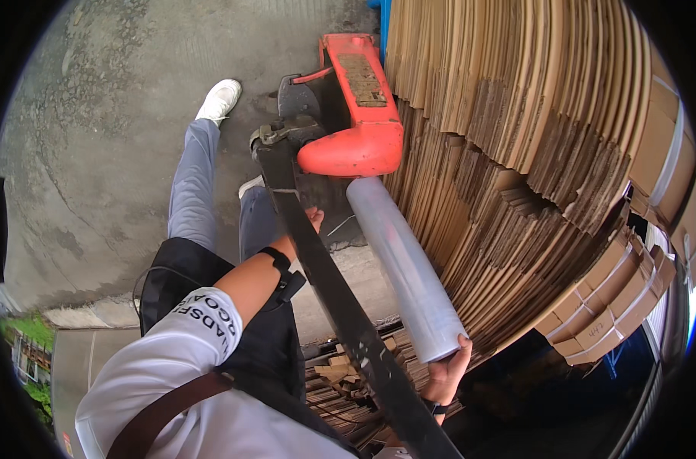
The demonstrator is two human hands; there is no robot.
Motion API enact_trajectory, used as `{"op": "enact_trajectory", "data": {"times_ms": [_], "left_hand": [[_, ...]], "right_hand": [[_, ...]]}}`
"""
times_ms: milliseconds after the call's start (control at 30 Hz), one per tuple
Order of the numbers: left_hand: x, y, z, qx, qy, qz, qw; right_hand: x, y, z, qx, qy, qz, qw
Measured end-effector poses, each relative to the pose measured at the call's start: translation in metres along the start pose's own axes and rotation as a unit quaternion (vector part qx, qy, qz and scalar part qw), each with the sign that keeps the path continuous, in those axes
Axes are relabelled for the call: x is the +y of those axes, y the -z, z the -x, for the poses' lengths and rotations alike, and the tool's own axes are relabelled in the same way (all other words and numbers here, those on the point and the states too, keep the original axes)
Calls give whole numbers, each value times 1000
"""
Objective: Wrapping a pallet of cardboard bundles with plastic film and moving it with a pallet jack.
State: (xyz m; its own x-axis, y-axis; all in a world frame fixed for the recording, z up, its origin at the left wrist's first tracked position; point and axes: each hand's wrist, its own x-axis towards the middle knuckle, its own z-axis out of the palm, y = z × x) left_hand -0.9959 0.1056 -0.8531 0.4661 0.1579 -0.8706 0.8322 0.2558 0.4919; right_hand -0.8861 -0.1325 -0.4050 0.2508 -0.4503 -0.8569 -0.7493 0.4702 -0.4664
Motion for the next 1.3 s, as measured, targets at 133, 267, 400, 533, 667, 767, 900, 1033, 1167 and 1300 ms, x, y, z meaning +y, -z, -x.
{"op": "enact_trajectory", "data": {"times_ms": [133, 267, 400, 533, 667, 767, 900, 1033, 1167, 1300], "left_hand": [[53, -140, -8, -79, 166, 25, 983], [103, -139, -8, -231, 177, 26, 956], [158, -103, 16, -285, 97, 62, 952], [186, -95, 36, -282, -1, 76, 956], [212, -87, 56, -245, -214, -97, 940], [231, -64, 66, -270, -234, -63, 932], [272, -44, 80, -310, -310, -16, 899], [282, -57, 79, -335, -351, 57, 873], [292, -86, 57, -366, -411, 52, 834], [284, -98, 35, -367, -396, 26, 841]], "right_hand": [[-13, 22, 43, 67, 52, 3, 996], [-7, 35, 49, 86, 114, -1, 990], [-19, 94, 54, 79, 153, 59, 983], [-12, 128, 74, 134, 198, 32, 970], [-13, 129, 96, 181, 254, 3, 950], [-15, 121, 111, 181, 289, 66, 938], [-17, 111, 126, 282, 313, 213, 882], [-17, 134, 148, 273, 283, 256, 883], [-4, 54, 128, 345, 348, 103, 866], [-9, 31, 120, 370, 370, 116, 844]]}}
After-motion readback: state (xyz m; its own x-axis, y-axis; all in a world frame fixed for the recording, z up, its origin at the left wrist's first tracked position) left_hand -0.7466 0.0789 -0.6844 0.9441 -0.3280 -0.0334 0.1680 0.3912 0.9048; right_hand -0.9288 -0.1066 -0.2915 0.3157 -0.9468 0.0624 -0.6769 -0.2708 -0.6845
